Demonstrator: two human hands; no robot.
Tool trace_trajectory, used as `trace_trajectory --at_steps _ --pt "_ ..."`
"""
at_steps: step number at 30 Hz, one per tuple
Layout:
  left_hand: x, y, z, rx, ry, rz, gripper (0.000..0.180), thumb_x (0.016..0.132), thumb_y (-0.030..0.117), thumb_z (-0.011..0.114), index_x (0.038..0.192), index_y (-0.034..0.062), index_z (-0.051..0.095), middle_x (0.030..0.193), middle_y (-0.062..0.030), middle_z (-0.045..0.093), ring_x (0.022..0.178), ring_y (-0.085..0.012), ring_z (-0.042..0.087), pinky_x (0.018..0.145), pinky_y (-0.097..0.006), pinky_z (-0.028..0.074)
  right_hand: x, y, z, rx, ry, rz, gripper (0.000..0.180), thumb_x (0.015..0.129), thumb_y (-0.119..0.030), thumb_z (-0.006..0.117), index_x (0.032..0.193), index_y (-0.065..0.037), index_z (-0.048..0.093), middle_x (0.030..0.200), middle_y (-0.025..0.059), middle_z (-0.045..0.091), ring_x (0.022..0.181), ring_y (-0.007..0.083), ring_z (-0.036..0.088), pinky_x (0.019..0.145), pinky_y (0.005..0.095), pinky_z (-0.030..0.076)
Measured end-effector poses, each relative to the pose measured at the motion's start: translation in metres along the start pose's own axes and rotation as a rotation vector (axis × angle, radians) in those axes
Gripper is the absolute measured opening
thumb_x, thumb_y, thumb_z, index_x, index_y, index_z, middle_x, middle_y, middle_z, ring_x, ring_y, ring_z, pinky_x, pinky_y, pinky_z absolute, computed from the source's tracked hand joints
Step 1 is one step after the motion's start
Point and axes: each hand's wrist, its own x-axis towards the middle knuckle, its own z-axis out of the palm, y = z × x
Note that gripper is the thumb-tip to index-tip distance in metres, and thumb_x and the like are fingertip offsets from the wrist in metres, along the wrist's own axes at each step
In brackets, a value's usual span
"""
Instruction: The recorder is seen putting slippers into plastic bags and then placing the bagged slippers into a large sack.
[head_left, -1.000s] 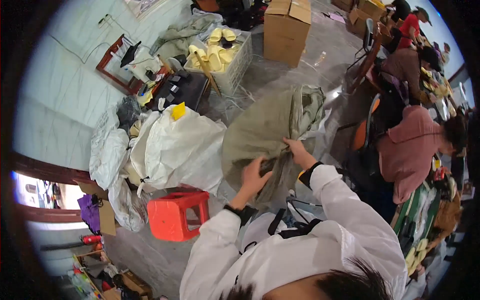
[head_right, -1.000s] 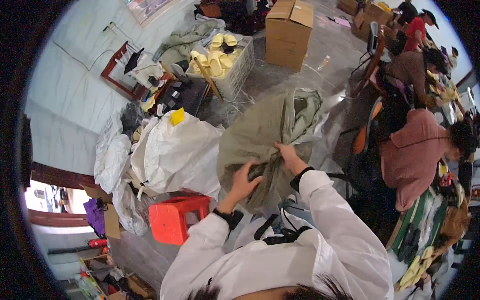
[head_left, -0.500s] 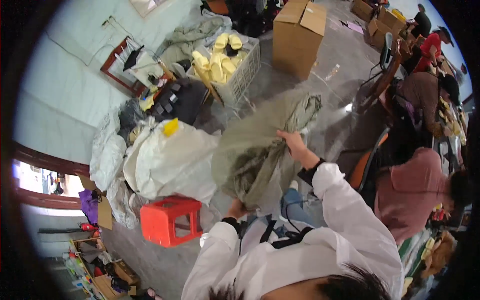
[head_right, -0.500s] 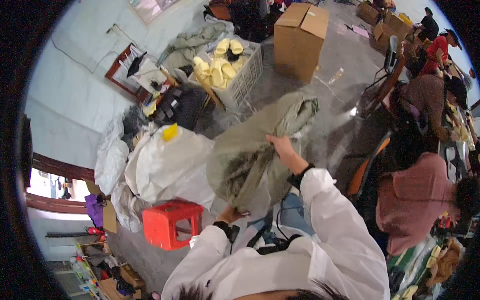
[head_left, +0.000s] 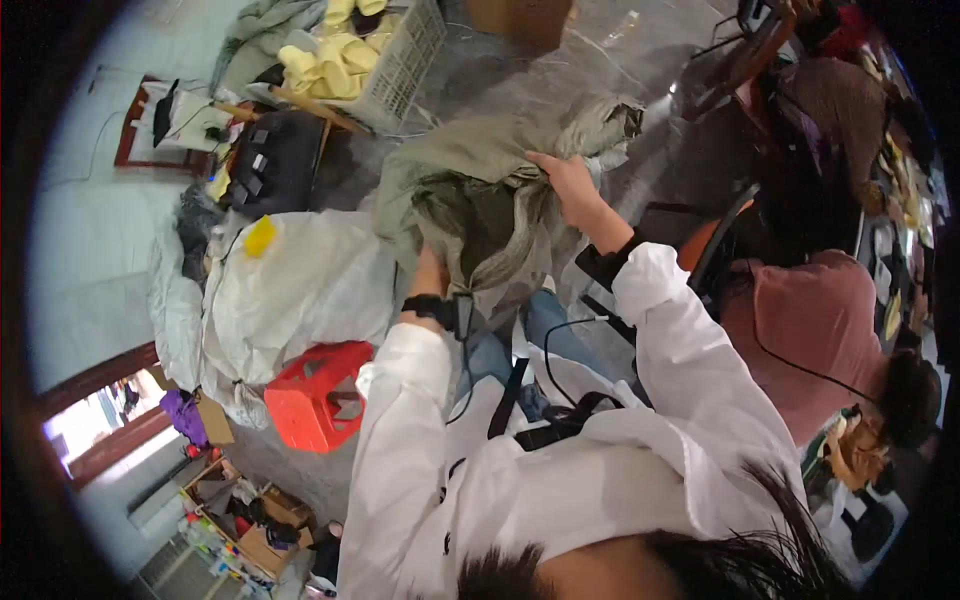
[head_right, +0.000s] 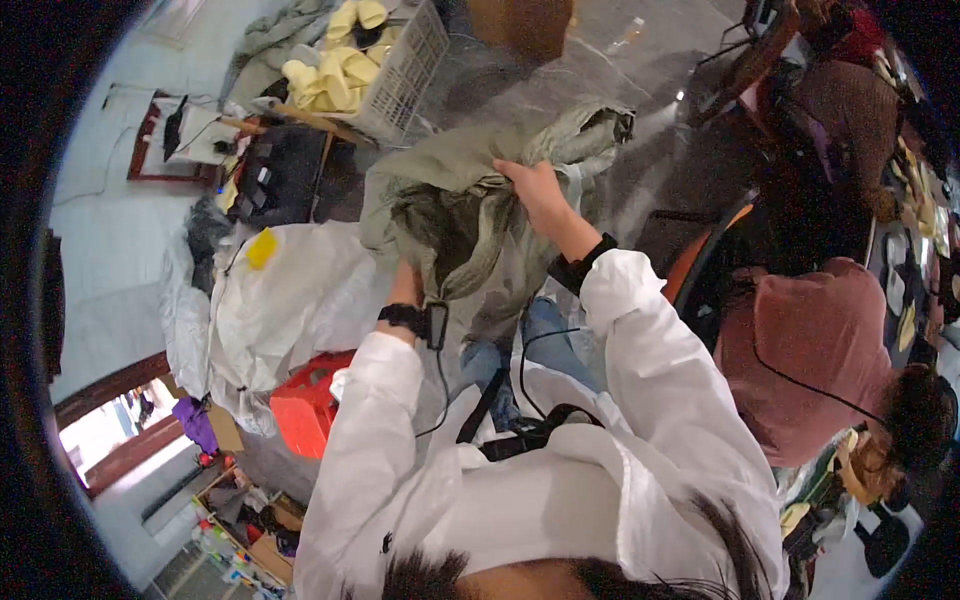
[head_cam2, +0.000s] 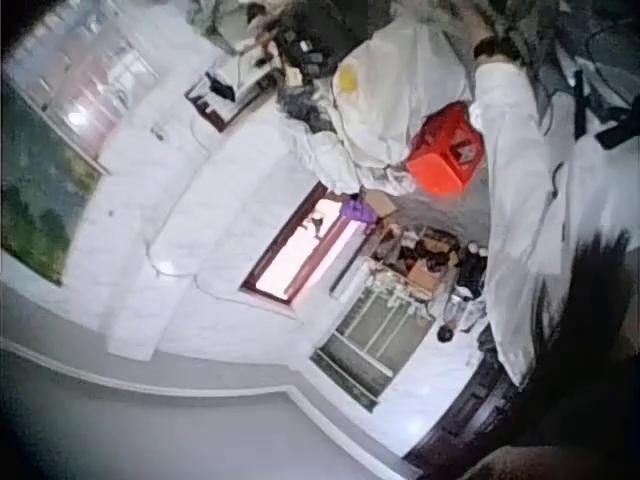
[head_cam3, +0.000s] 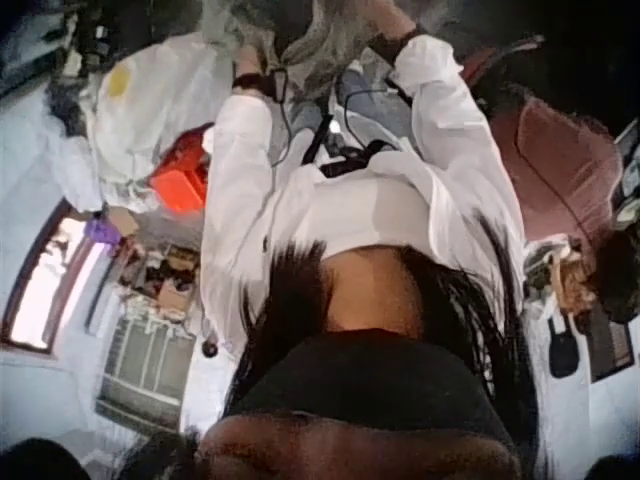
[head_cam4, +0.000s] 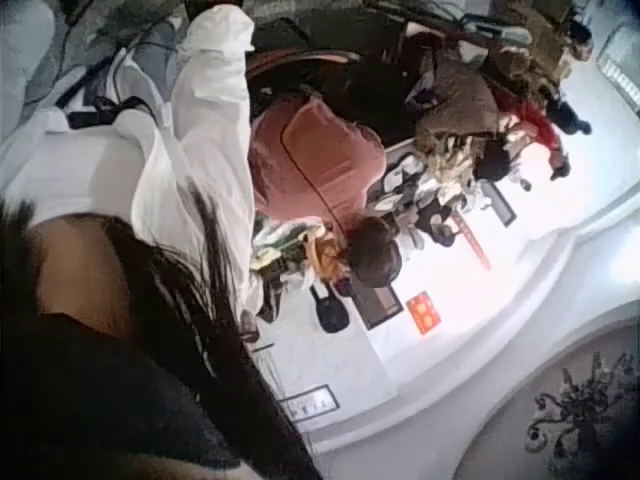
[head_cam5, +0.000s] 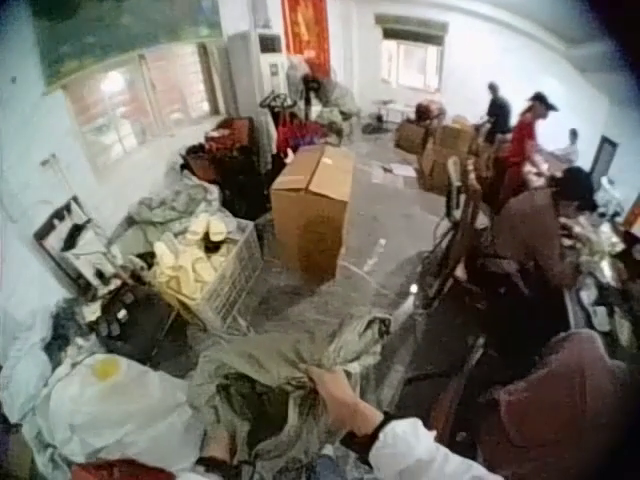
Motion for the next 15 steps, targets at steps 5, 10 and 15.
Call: trace_trajectory --at_steps 5,10,15 --pt "-0.034 0.091 0.087 -0.425 0.009 -0.320 0.047 0.090 0.041 0.039 0.123 0.0088 0.046 0.122 -0.0081 0.050 0.111 -0.0275 0.048 0.092 -0.043 0.040 0.034 0.004 -0.042 0.252 0.318 0.073 0.036 0.079 -0.025 0.064 0.102 0.002 0.058 0.089 0.0083 0.055 0.080 0.0175 0.050 0.074 0.0357 0.039" --pt "-0.052 0.117 0.090 -0.496 -0.188 -0.396 0.064 0.084 0.058 0.041 0.127 0.0109 0.042 0.129 -0.0071 0.045 0.114 -0.0278 0.045 0.097 -0.045 0.035 0.017 -0.005 -0.010 0.339 0.301 0.026 0.037 0.079 -0.023 0.063 0.107 0.000 0.055 0.095 0.0073 0.057 0.083 0.0184 0.053 0.072 0.0321 0.039" --pt "-0.084 0.149 0.104 -0.275 -0.378 -0.826 0.051 0.086 0.049 0.045 0.121 0.0120 0.049 0.119 -0.0086 0.052 0.107 -0.0254 0.052 0.090 -0.043 0.042 0.013 0.012 0.016 0.436 0.321 -0.092 0.035 0.080 -0.020 0.062 0.108 -0.001 0.054 0.098 0.0071 0.057 0.084 0.0187 0.055 0.071 0.0313 0.041"
